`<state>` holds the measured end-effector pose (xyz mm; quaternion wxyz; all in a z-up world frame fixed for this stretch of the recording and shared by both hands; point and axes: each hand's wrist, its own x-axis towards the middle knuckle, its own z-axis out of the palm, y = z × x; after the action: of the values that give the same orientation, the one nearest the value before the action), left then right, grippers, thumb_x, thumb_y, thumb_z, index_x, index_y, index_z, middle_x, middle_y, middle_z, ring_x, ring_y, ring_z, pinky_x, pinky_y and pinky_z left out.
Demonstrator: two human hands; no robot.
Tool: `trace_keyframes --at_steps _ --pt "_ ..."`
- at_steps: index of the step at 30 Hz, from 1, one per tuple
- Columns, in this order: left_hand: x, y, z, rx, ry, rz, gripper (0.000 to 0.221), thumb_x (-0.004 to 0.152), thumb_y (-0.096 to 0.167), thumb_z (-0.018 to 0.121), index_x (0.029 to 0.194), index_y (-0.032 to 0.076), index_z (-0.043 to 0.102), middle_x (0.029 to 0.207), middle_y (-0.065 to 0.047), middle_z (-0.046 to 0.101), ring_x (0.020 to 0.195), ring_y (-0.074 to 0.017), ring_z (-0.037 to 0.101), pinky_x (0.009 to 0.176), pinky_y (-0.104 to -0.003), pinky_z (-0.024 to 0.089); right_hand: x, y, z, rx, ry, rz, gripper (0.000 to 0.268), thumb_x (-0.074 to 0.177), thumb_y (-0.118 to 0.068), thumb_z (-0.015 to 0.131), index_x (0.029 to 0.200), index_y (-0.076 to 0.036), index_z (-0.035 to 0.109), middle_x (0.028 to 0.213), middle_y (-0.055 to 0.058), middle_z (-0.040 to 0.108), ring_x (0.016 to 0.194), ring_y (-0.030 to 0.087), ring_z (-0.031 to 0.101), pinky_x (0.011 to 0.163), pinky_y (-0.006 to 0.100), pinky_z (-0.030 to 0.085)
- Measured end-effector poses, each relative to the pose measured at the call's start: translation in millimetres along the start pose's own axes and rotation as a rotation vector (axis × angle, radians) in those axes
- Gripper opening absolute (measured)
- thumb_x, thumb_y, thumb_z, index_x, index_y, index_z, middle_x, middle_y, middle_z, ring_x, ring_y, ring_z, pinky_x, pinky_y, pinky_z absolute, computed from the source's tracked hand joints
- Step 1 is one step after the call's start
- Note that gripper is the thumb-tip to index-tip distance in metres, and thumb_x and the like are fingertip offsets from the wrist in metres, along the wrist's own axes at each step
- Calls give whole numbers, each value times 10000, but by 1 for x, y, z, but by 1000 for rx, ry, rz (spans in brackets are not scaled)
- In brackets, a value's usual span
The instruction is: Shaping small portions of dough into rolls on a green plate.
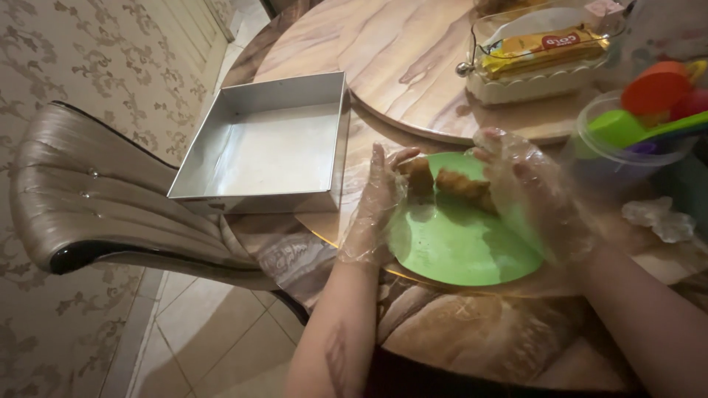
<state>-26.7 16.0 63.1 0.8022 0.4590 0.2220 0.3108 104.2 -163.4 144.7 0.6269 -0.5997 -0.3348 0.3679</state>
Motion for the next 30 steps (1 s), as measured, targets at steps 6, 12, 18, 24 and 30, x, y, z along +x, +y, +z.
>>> trace_keyframes --at_steps 6,12,18,24,30 --pt "16 -12 -14 -60 -92 18 948 838 801 334 1266 6 621 1319 -297 617 1212 -433 601 1012 -579 483 44 51 -48 -236 -68 -681 614 1042 -440 456 1444 20 515 1294 169 670 1282 240 622 1182 398 472" --pt "-10 9 10 -83 29 -36 817 825 812 381 1075 92 674 952 -143 683 932 -372 676 890 -565 537 53 42 -59 -1027 -39 -184 554 788 -521 733 1298 -305 706 1418 -60 646 1344 191 526 1172 377 336" --pt "-56 48 46 37 175 -98 876 748 823 325 1143 107 641 1009 -115 607 1000 -300 584 960 -506 445 36 29 -47 -1247 -343 -20 837 797 -541 747 1546 -382 409 1595 7 425 1423 275 430 1178 499 352" --pt "-39 33 24 38 190 -41 820 837 790 309 1110 107 673 923 -82 630 861 -239 581 915 -452 431 32 31 -24 -1090 -138 118 502 831 -210 768 1317 -288 673 1260 -64 742 1151 145 705 973 296 560" --pt "2 3 -20 92 49 39 883 944 817 234 1160 108 714 863 -147 755 724 -225 738 720 -349 596 43 51 -38 -1251 -97 -158 363 746 -262 852 1061 -152 708 1056 102 751 1095 298 712 974 446 598"
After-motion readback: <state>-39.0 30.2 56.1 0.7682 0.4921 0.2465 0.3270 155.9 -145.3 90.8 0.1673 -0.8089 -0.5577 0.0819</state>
